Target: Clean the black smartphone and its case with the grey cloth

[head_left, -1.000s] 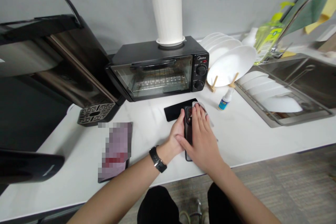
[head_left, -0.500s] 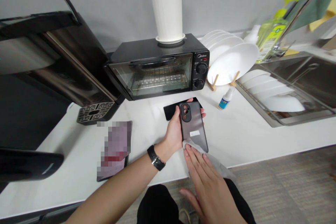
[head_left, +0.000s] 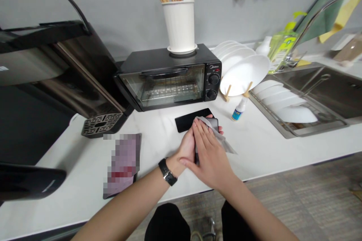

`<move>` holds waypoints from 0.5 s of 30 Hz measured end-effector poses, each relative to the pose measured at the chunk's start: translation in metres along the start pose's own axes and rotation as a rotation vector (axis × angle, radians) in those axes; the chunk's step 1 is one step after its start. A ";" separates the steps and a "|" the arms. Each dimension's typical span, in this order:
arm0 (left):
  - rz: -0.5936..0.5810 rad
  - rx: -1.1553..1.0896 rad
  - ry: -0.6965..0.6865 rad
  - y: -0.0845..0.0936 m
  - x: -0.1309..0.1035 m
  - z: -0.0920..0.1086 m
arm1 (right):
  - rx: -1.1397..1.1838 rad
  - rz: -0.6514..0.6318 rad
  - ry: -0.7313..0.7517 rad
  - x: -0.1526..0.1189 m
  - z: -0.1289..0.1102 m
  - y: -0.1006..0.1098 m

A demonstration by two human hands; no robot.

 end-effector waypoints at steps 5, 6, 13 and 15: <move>-0.004 0.051 0.025 0.004 -0.004 0.004 | 0.000 -0.023 0.040 -0.034 -0.021 0.002; 0.001 0.050 0.015 0.005 -0.004 0.006 | -0.014 -0.038 0.046 -0.046 -0.025 0.003; -0.019 0.052 -0.049 0.001 -0.002 0.012 | -0.037 -0.123 0.122 -0.100 -0.033 0.018; -0.037 0.046 -0.031 -0.002 -0.004 0.012 | -0.060 -0.108 0.085 -0.097 -0.022 0.020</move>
Point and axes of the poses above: each hand's wrist, its own x-axis towards the middle knuckle, its own y-axis out of the back of the hand, z = x × y, the point moved 6 cm from there along x, towards the middle knuckle, and after that the axes turned 11 degrees about z, right-handed, at the moved point
